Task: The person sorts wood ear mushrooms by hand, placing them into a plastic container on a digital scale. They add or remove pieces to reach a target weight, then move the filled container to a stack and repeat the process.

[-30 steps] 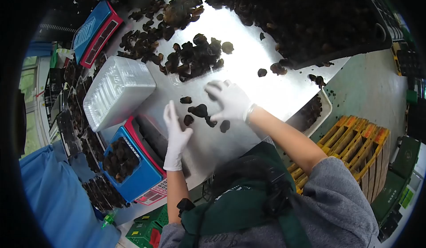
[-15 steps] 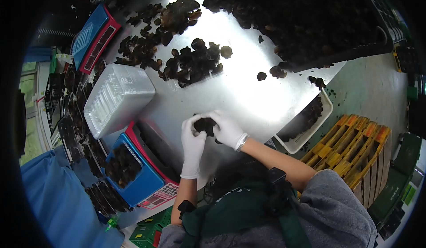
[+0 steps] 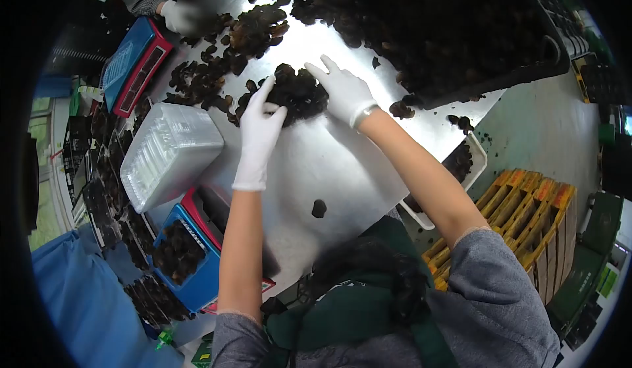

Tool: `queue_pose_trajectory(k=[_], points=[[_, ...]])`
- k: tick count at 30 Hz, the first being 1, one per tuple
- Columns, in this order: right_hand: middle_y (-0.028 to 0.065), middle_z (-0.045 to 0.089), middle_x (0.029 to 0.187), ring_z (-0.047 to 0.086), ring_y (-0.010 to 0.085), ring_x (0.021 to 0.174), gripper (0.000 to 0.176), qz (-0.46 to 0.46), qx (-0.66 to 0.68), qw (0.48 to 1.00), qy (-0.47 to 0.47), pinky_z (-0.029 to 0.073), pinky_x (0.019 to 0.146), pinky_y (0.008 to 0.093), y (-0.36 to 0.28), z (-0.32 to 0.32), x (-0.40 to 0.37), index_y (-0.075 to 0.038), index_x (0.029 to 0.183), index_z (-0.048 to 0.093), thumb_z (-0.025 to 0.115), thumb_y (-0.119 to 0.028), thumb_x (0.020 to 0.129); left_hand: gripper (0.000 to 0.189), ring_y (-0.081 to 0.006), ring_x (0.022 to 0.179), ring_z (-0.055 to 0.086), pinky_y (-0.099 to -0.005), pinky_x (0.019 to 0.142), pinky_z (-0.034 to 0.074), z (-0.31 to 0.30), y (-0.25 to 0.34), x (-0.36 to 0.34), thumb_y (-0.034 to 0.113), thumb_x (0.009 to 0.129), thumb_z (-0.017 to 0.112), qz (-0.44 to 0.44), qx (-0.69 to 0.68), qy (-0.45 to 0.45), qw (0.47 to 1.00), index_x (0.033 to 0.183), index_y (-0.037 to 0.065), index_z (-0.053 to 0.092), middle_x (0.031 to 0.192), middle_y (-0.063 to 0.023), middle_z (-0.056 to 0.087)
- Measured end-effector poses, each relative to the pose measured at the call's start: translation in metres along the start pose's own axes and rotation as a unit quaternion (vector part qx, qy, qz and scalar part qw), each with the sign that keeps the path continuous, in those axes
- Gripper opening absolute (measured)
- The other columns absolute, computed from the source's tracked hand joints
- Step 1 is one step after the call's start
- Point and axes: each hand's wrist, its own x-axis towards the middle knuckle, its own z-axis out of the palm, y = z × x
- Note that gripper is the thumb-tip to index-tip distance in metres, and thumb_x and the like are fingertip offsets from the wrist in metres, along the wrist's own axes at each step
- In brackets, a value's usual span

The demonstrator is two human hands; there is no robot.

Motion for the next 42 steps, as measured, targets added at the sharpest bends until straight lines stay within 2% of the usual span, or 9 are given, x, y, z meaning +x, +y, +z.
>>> queue_pose_trajectory(k=[6, 9, 15, 18, 23, 30, 34, 37, 42], points=[[0.0172, 0.059, 0.12, 0.059, 0.0335, 0.108, 0.044, -0.16, 0.248, 0.95, -0.1, 0.048, 0.095, 0.0434, -0.028, 0.054, -0.124, -0.012, 0.127, 0.058, 0.062, -0.016, 0.083, 0.032, -0.0198, 0.111, 0.059, -0.0323, 0.099, 0.044, -0.036, -0.036, -0.089, -0.005, 0.086, 0.056, -0.005, -0.047, 0.105, 0.993, 0.117, 0.0, 0.064, 0.12, -0.0114, 0.063], [0.0107, 0.054, 0.127, 0.053, 0.0307, 0.109, 0.048, -0.359, 0.067, 0.902, -0.229, 0.047, 0.092, 0.0447, -0.052, 0.064, -0.172, -0.016, 0.126, 0.057, 0.068, -0.024, 0.08, 0.027, -0.0204, 0.116, 0.058, -0.0324, 0.103, 0.042, -0.03, -0.047, -0.139, -0.005, 0.089, 0.055, -0.123, -0.139, 0.148, 0.971, 0.113, -0.001, 0.065, 0.119, -0.0115, 0.064], [0.0167, 0.059, 0.103, 0.057, 0.0338, 0.096, 0.018, -0.314, 0.153, 0.936, -0.05, 0.048, 0.082, 0.0431, -0.044, 0.089, -0.106, -0.006, 0.093, 0.06, 0.059, -0.004, 0.076, 0.025, -0.0197, 0.11, 0.061, -0.032, 0.101, 0.045, -0.02, -0.065, -0.226, -0.003, 0.091, 0.056, -0.194, -0.176, 0.192, 0.946, 0.114, -0.001, 0.066, 0.114, -0.0109, 0.068], [0.0179, 0.062, 0.108, 0.058, 0.0358, 0.1, 0.027, -0.325, 0.127, 0.932, 0.097, 0.048, 0.083, 0.0457, -0.071, 0.061, -0.031, -0.003, 0.097, 0.063, 0.06, -0.001, 0.07, 0.025, -0.0166, 0.104, 0.063, -0.0295, 0.095, 0.047, -0.015, -0.036, -0.24, 0.001, 0.09, 0.059, -0.188, -0.16, 0.196, 0.949, 0.113, -0.001, 0.067, 0.112, -0.0087, 0.069], [0.0219, 0.034, 0.149, 0.041, 0.0447, 0.126, 0.066, -0.2, -0.073, 0.977, 0.009, 0.039, 0.103, 0.0492, -0.072, 0.078, 0.014, -0.009, 0.139, 0.046, 0.071, -0.021, 0.079, 0.028, -0.0157, 0.107, 0.061, -0.0282, 0.095, 0.045, -0.026, -0.008, -0.269, 0.004, 0.092, 0.057, -0.14, -0.18, 0.144, 0.963, 0.12, 0.001, 0.064, 0.119, -0.0077, 0.066], [0.0235, 0.04, 0.144, 0.039, 0.0407, 0.13, 0.047, -0.305, 0.171, 0.933, -0.089, 0.031, 0.11, 0.0479, -0.168, 0.087, -0.101, -0.008, 0.132, 0.053, 0.061, -0.011, 0.086, 0.031, -0.0118, 0.103, 0.06, -0.0266, 0.091, 0.047, -0.08, -0.003, -0.34, 0.001, 0.094, 0.054, -0.167, -0.375, 0.257, 0.875, 0.124, 0.003, 0.062, 0.117, -0.0067, 0.067], [0.0236, 0.041, 0.143, 0.039, 0.0396, 0.132, 0.053, -0.286, 0.198, 0.931, -0.115, 0.031, 0.112, 0.0449, -0.221, 0.084, -0.154, -0.004, 0.136, 0.049, 0.064, -0.006, 0.085, 0.024, -0.0138, 0.099, 0.063, -0.0272, 0.089, 0.049, -0.132, -0.024, -0.367, 0.002, 0.096, 0.056, -0.133, -0.332, 0.334, 0.872, 0.119, -0.001, 0.063, 0.113, -0.0088, 0.067], [0.0252, 0.039, 0.145, 0.036, 0.0412, 0.135, 0.058, -0.264, 0.215, 0.94, -0.037, 0.029, 0.113, 0.0456, -0.257, 0.087, -0.155, 0.001, 0.14, 0.042, 0.063, -0.009, 0.087, 0.027, -0.0171, 0.106, 0.061, -0.0316, 0.091, 0.049, -0.186, -0.054, -0.377, -0.006, 0.089, 0.058, -0.047, -0.052, 0.436, 0.897, 0.114, 0.0, 0.065, 0.115, -0.0089, 0.066], [0.0278, 0.032, 0.149, 0.03, 0.045, 0.138, 0.068, -0.261, 0.151, 0.952, 0.057, 0.026, 0.115, 0.0485, -0.34, 0.088, -0.131, 0.002, 0.146, 0.034, 0.063, -0.02, 0.088, 0.044, -0.0372, 0.126, 0.048, -0.0452, 0.11, 0.033, -0.305, -0.079, -0.345, 0.004, 0.086, 0.059, 0.081, 0.184, 0.364, 0.909, 0.131, 0.004, 0.055, 0.134, -0.0175, 0.054]])
